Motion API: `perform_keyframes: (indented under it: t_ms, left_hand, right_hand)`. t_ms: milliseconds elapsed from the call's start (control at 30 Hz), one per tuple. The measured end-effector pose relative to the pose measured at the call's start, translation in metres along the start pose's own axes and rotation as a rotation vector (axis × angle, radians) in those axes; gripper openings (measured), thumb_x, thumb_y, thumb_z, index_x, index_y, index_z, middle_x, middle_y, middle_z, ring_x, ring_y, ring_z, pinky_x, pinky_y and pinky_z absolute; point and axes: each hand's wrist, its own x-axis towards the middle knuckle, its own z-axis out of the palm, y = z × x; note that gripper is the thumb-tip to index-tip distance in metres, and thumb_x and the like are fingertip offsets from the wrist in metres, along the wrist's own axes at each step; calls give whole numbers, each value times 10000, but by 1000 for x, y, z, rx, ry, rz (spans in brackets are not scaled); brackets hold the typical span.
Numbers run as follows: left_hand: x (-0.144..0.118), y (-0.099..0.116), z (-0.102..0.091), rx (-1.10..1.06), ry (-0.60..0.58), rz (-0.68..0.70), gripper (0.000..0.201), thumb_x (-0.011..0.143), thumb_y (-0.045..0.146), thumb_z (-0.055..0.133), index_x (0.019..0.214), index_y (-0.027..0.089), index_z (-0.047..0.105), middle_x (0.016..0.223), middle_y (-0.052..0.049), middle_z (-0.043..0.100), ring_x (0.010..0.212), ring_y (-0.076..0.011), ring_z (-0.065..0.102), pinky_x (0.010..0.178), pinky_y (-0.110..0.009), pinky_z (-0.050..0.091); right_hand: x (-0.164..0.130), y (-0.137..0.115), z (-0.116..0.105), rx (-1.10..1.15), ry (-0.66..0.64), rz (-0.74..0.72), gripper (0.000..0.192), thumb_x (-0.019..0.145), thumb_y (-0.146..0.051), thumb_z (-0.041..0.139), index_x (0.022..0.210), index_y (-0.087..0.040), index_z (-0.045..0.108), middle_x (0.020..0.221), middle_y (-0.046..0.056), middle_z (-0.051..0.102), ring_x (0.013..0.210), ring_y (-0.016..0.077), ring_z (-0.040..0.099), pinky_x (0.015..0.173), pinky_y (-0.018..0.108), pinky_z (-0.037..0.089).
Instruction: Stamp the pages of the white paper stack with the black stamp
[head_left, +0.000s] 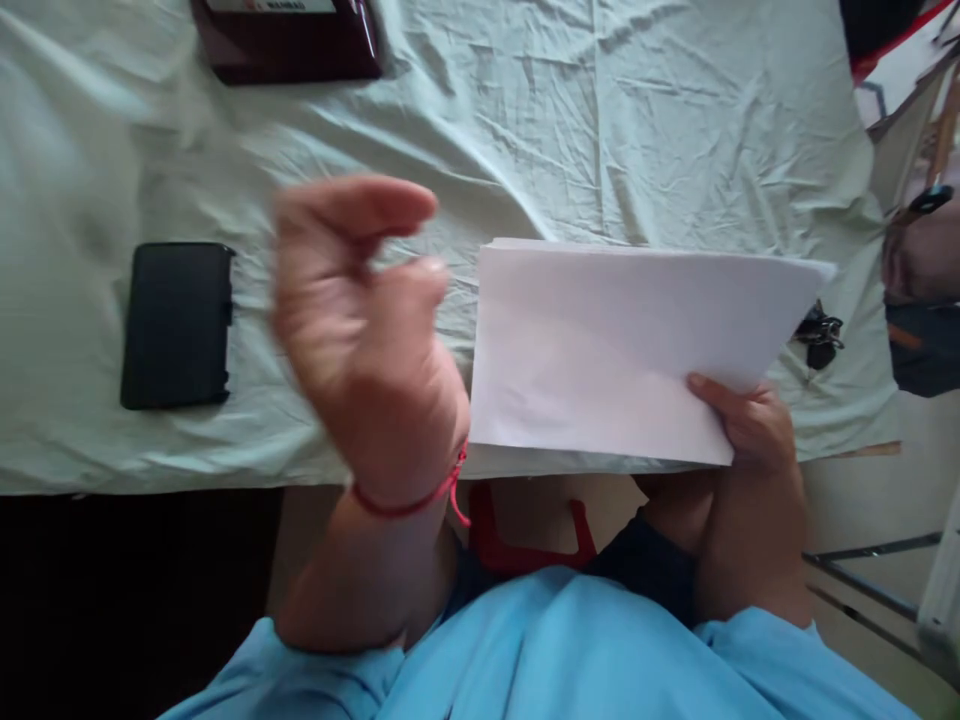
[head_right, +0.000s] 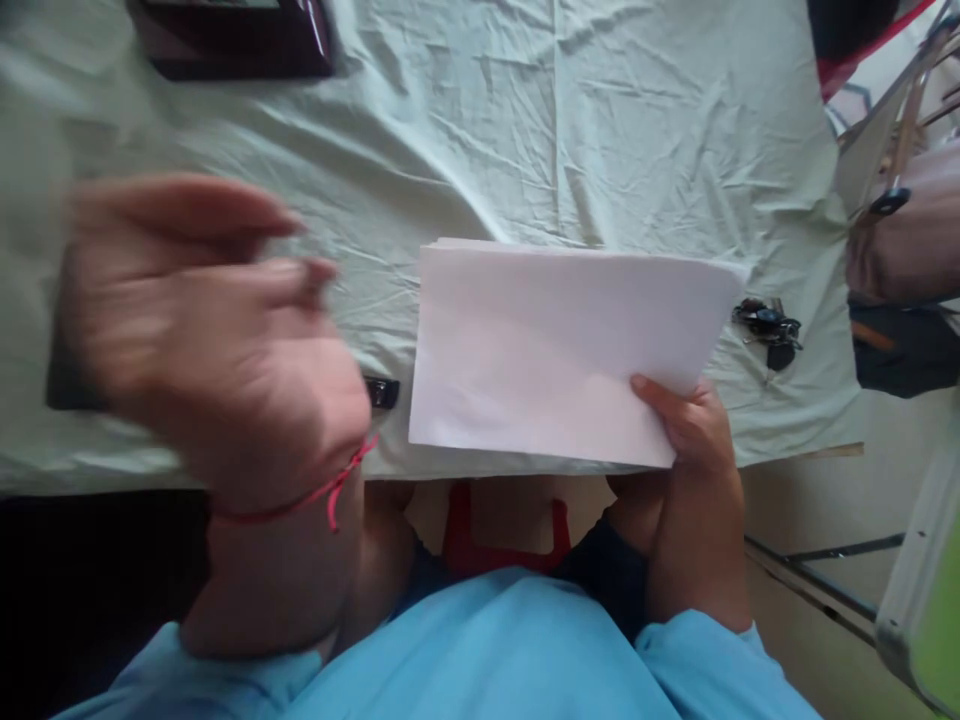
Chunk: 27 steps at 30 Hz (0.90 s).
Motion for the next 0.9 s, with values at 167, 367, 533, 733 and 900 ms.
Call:
perform_keyframes:
  t_ms: [167, 367, 533, 733, 900]
  left_hand:
    - [16, -23, 23, -393, -43, -230, 422, 901, 193, 690, 1312, 233, 600, 1460, -116, 656, 1471, -288, 601, 1270, -462, 502]
    - [-3, -39, 37, -396, -173, -510, 622, 851, 252, 762, 1430, 175, 549, 1569, -203, 612, 1521, -323, 580, 1271, -496, 492]
    - [-19, -44, 41, -567, -376, -593, 191, 905, 318, 718, 1036, 178, 708, 1054, -90, 803, 1017, -247, 763, 936, -373, 626]
    - [-31, -52, 39, -457, -246, -586, 454, 923, 602, 784, 756, 203, 646, 716, -11, 664, 731, -184, 629, 646, -272, 530]
    - [-27, -41, 31, -462, -342, -572, 438, 879, 596, 840, 955, 178, 735, 931, -53, 778, 903, -233, 699, 770, -295, 564]
  right_hand:
    - [5, -6, -11, 9, 134, -57, 557, 422, -350, 1029, 903, -163, 817, 952, 57, 810, 821, 190, 733, 700, 278, 624]
    - [19, -6, -15, 56, 225, -134, 580, 391, -312, 990, 928, -169, 824, 942, 13, 802, 881, 135, 723, 783, 187, 616]
    - [25, -3, -19, 54, 187, -132, 537, 438, -354, 1005, 903, -162, 818, 895, 28, 798, 819, 130, 728, 714, 179, 611]
    - [29, 3, -28, 8, 99, -54, 598, 471, -469, 1043, 943, -164, 838, 858, 65, 801, 579, 138, 646, 527, 253, 561]
    - [32, 5, -32, -23, 104, -103, 566, 541, -479, 1042, 993, -192, 856, 999, 57, 829, 728, 119, 715, 663, 213, 611]
